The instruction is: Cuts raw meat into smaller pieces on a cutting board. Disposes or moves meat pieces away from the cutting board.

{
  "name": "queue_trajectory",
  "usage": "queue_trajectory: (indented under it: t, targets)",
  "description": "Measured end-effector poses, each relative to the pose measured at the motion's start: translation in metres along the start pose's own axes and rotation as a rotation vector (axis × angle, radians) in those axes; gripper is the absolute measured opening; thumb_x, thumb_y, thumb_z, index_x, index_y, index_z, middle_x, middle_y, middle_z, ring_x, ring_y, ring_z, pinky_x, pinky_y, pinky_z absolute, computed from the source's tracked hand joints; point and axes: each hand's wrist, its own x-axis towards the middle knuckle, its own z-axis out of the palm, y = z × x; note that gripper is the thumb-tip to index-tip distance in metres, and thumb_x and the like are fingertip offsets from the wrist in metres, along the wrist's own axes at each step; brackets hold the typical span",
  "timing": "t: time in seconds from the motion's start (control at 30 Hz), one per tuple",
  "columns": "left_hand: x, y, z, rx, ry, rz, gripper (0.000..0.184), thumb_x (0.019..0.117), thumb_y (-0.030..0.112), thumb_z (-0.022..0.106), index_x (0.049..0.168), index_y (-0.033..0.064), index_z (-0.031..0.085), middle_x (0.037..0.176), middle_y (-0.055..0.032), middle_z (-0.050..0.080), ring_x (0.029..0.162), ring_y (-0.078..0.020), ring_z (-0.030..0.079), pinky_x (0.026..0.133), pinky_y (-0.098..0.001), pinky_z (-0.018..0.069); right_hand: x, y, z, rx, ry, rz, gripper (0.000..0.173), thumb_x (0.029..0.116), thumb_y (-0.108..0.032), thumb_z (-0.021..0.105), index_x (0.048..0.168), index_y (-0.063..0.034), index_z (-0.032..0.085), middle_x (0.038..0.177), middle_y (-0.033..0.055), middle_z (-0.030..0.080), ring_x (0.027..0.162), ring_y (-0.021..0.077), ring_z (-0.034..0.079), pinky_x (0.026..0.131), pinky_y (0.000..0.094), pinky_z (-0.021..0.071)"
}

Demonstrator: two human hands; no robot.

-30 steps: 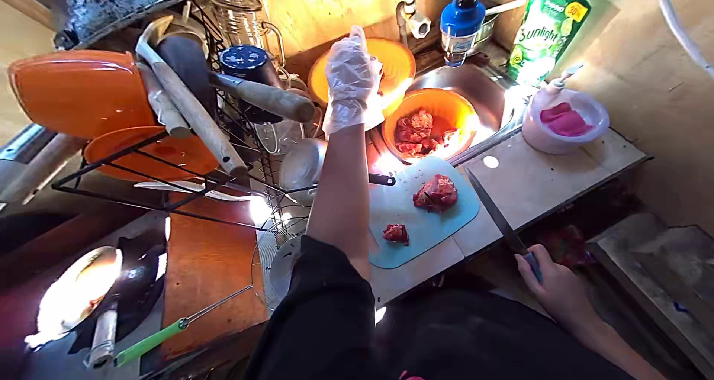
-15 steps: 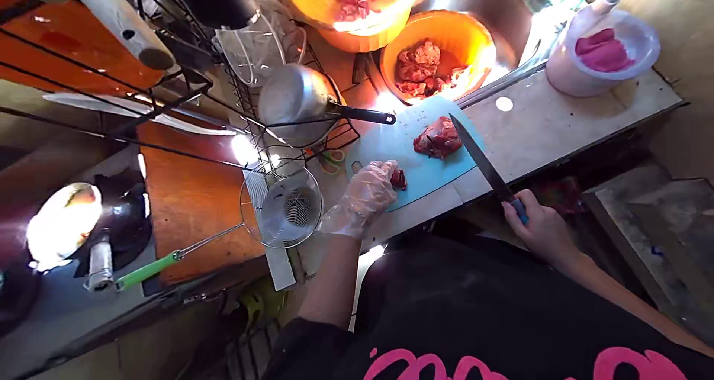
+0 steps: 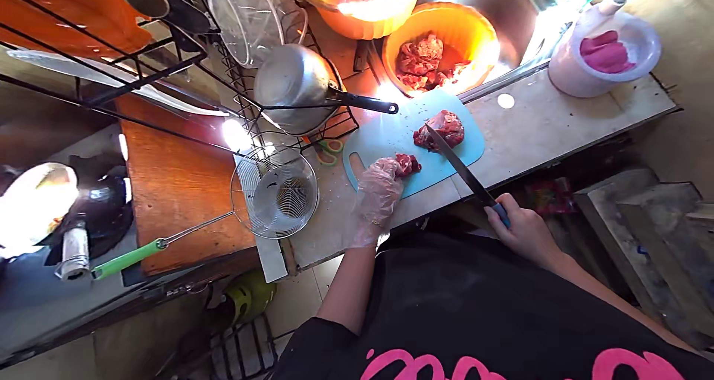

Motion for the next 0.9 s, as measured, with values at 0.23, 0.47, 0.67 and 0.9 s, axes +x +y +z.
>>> queue_trajectory:
  t: [0.23,0.47,0.67,0.9]
  targets:
    - [-0.021,-0.009,0.004,-0.093,-0.021,-0.243,0.049,0.088,0.019,0.076,0.127,-0.0069,0.061,0.117,-0.0245,0.067,0.107,-0.0357,0.067,0.096,-0.0518,0.0533,-0.001,-0.002,0.0,-0.007,-0.111,0.035,0.035,0.103,-0.028,0.047,0.102,0.0034,0.062,0.062,0.0136,0.059,0.053,0.0316,0.062,0.047,0.0459,0.0483]
    - [-0.018,-0.004,0.045,-0.272,0.295,-0.286,0.033,0.0847,0.017,0.082,0.11,-0.0016,0.071,0.113,-0.0181,0.071,0.108,-0.0277,0.069,0.097,-0.045,0.0549,0.018,-0.03,0.0,-0.058,-0.299,-0.044,0.034,0.106,-0.025,0.046,0.101,0.0044,0.061,0.067,0.0184,0.062,0.06,0.0389,0.067,0.051,0.0513,0.0511]
    - [-0.024,-0.009,0.058,-0.348,0.379,-0.236,0.023,0.0888,0.01,0.076,0.109,-0.0006,0.072,0.116,-0.0164,0.071,0.113,-0.025,0.067,0.102,-0.0403,0.0527,0.037,-0.048,-0.001,-0.252,-0.535,0.006,0.036,0.11,-0.026,0.041,0.114,0.0046,0.059,0.08,0.023,0.067,0.076,0.0436,0.072,0.063,0.0537,0.0548]
    - [-0.027,-0.009,0.061,-0.397,0.397,-0.218,0.029,0.0893,0.005,0.075,0.116,-0.0051,0.069,0.122,-0.0214,0.068,0.118,-0.0293,0.066,0.104,-0.0428,0.0521,0.054,-0.05,-0.025,-0.281,-0.695,0.033,0.038,0.1116,-0.028,0.038,0.119,0.0044,0.057,0.086,0.025,0.068,0.085,0.0462,0.071,0.071,0.0568,0.0543]
